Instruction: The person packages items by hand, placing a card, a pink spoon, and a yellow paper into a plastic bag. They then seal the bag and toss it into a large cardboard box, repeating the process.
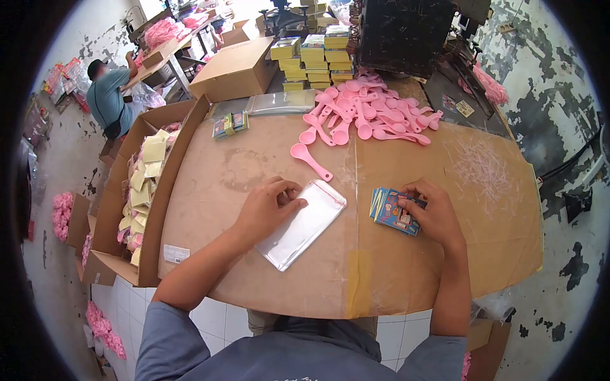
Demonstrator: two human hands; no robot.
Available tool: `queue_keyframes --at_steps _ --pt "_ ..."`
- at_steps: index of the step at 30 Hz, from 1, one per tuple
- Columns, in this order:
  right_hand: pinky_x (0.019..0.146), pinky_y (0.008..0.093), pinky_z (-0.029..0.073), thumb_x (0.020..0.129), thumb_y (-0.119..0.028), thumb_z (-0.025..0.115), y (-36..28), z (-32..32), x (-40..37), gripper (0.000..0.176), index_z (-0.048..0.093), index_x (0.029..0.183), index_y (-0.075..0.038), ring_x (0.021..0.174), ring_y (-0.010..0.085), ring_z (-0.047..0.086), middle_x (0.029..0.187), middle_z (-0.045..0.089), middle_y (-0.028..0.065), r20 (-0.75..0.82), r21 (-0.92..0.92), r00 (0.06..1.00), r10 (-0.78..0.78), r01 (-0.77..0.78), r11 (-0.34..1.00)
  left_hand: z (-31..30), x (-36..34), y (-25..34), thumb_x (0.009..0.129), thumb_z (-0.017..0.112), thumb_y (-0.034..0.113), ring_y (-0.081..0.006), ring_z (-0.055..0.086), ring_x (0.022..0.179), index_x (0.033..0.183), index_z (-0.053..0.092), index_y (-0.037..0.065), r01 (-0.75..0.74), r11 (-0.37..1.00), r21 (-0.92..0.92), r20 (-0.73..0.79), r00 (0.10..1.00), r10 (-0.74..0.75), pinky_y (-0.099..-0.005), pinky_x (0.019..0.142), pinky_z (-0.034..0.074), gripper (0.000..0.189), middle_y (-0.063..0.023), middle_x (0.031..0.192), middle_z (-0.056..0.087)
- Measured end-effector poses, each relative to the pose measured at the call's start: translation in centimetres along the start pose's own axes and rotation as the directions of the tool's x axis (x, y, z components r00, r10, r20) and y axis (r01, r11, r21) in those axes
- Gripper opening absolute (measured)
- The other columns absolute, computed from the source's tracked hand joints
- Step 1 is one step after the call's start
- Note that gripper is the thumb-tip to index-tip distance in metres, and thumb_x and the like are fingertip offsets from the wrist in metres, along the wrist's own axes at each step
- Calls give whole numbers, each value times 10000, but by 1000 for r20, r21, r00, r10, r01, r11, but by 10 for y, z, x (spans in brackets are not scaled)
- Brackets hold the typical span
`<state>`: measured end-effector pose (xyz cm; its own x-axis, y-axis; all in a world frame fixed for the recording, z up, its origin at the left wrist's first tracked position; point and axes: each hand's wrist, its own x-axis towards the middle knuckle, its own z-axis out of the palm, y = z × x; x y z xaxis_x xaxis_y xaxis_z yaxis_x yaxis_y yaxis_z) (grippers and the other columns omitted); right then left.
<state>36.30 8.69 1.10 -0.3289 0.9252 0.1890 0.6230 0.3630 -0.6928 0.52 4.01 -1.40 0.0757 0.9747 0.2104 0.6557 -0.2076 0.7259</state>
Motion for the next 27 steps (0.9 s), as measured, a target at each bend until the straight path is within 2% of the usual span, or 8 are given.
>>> queue_keyframes --at_steps 5,8,11,14,17,21,24,27 --pt "789 332 513 907 -112 771 -7 1 0 190 720 1061 -14 871 164 660 945 701 59 -39 85 999 -16 19 996 -5 2 5 882 773 144 -191 660 715 1050 754 -3 101 994 -35 47 994 -100 -340 705 543 225 -121 878 731" --pt "806 299 534 943 -124 750 -17 11 -6 191 707 1097 -21 915 135 672 963 714 34 60 412 997 49 -69 908 -1 0 2 890 738 121 -225 684 726 1020 746 -6 47 998 -34 3 999 -47 -359 712 551 181 -140 877 734" --pt "812 280 549 983 -143 717 -24 32 -12 209 691 1151 -22 986 116 671 1036 717 22 152 541 988 -1 -82 837 -1 -2 4 899 713 111 -240 695 742 998 735 -8 12 999 -37 -15 1000 -13 -366 716 554 157 -145 873 734" --pt "884 337 544 991 -133 686 -62 53 -10 220 687 1180 -21 1055 186 672 1151 712 56 210 407 944 -256 154 900 -3 -3 8 893 710 107 -253 702 751 961 718 -10 16 998 -56 -7 1000 -17 -365 726 557 136 -150 893 736" --pt "984 397 504 982 -119 664 -64 77 -3 238 689 1202 -32 1130 274 648 1249 685 101 226 15 863 -452 461 887 -6 -3 10 910 705 87 -176 681 748 971 698 -3 -4 996 -89 -8 1000 3 -324 718 554 109 -105 944 748" --pt "987 412 486 961 -112 666 -75 71 2 228 697 1171 -30 1084 308 643 1162 690 148 240 -41 880 -411 432 901 -8 0 6 915 724 110 -168 700 789 1013 653 -18 47 883 -468 59 998 -22 -318 752 567 176 -94 968 741" --pt "927 402 507 964 -117 668 -78 59 16 212 699 1152 -25 1015 308 650 1104 685 150 392 100 883 -260 241 966 -9 1 5 929 743 95 -104 669 823 1104 622 -5 137 744 -654 135 989 -64 -264 738 542 235 -81 1034 736" --pt "883 385 515 968 -114 668 -62 70 16 198 700 1142 -23 967 300 649 1072 678 141 325 166 895 -304 263 950 -9 -5 10 942 751 102 -101 677 885 1209 612 -5 65 916 -395 110 994 -23 -264 779 549 320 -82 1041 736"
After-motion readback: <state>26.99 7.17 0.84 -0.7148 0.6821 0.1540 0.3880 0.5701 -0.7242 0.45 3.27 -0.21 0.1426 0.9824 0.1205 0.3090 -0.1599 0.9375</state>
